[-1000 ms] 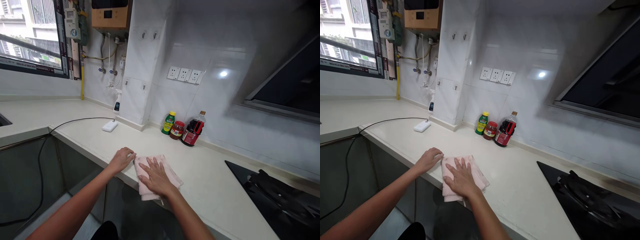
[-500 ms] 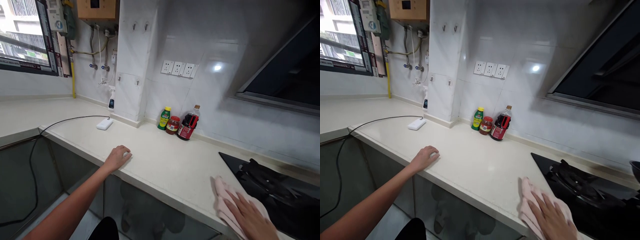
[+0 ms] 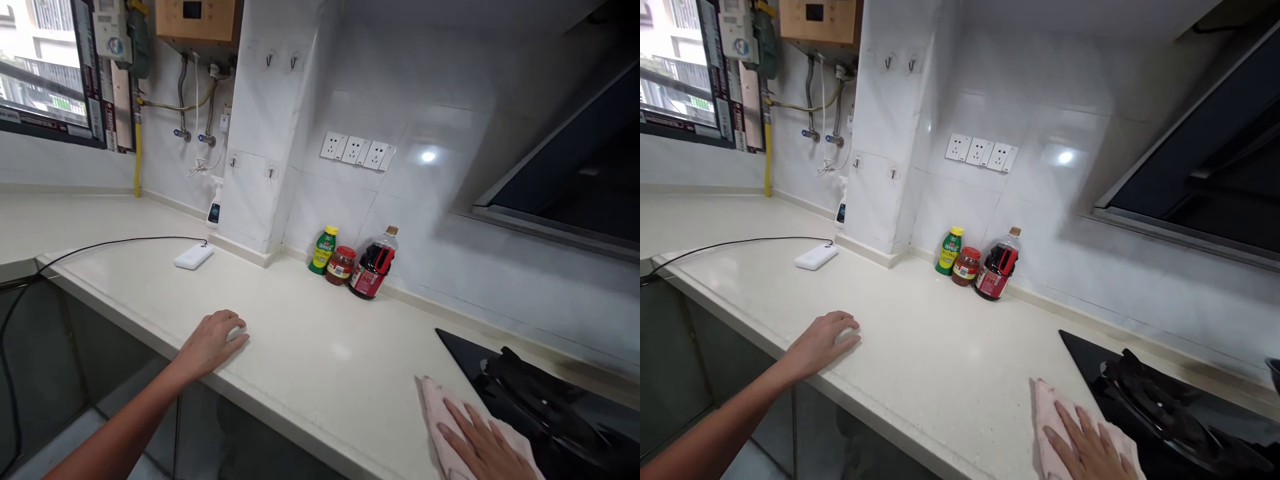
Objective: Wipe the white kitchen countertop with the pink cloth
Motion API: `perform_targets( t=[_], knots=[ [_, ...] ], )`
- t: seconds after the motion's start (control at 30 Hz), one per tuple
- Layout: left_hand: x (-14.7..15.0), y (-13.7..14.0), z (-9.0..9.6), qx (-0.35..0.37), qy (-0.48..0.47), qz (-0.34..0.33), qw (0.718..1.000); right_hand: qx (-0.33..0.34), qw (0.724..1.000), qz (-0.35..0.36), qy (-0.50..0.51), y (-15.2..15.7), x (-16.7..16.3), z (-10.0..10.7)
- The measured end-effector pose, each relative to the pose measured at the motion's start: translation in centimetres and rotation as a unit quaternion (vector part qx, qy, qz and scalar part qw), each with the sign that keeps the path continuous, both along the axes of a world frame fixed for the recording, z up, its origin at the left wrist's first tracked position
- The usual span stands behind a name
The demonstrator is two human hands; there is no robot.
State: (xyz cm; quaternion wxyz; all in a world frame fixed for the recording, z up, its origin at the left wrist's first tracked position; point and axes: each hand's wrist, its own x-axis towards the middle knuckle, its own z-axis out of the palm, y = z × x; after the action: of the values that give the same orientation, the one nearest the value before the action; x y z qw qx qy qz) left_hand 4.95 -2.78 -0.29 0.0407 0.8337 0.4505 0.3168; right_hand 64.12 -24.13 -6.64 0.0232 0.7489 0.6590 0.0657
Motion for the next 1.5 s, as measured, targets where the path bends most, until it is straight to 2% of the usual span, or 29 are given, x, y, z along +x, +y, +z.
perform_targets(
  t=[0.1,0.2,0.37,0.47,0.7,0.87,0.97,1.03,1.1,1.2,1.3,1.37,1.43,1.5],
  knots=[
    [0.0,0.0,-0.3,0.008,0.000,-0.001,1.000,-0.005,0.999,-0.047,-0.001,5.2,2.3,0.7],
    [0.1,-0.1,-0.3,0.013,-0.002,0.000,1.000,0.029,0.990,-0.105,0.092,11.3,3.2,1.8],
    [0.4,-0.5,0.0,0.023,0.005,-0.002,1.000,0.084,0.954,-0.227,0.176,21.6,0.6,3.7],
    [0.6,-0.8,0.0,0.031,-0.004,-0.011,0.999,0.091,0.940,-0.260,0.203,26.8,-3.3,4.3],
    [0.7,-1.4,0.3,0.013,-0.028,-0.025,0.999,0.046,0.968,-0.120,0.215,36.3,-16.3,5.3],
    [0.5,-1.5,0.2,0.026,-0.079,0.020,0.996,-0.006,0.980,-0.029,0.199,41.2,-27.5,7.3],
    [0.4,-1.2,-0.5,0.050,-0.109,0.050,0.992,-0.031,0.981,0.059,0.184,41.9,-34.4,8.3],
    [0.3,-0.9,-0.8,0.064,-0.126,0.065,0.988,-0.049,0.975,0.131,0.172,40.9,-38.3,8.7],
    [0.3,-0.8,-1.1,0.070,-0.141,0.083,0.984,-0.068,0.964,0.200,0.159,38.9,-41.3,9.0],
    [0.3,-0.7,-1.2,0.073,-0.159,0.105,0.979,-0.095,0.939,0.297,0.142,34.7,-43.5,9.2],
    [0.2,-0.5,-1.2,0.070,-0.171,0.120,0.975,-0.110,0.915,0.365,0.131,30.6,-43.4,9.2],
    [0.0,-0.3,-1.2,0.059,-0.172,0.126,0.975,-0.108,0.913,0.371,0.129,29.0,-41.9,9.1],
    [-0.2,-0.1,-1.2,0.044,-0.168,0.135,0.975,-0.095,0.928,0.337,0.128,28.3,-39.2,8.9],
    [-0.3,0.0,-1.1,0.028,-0.159,0.146,0.976,-0.076,0.952,0.269,0.122,28.1,-35.0,8.8]
  ],
)
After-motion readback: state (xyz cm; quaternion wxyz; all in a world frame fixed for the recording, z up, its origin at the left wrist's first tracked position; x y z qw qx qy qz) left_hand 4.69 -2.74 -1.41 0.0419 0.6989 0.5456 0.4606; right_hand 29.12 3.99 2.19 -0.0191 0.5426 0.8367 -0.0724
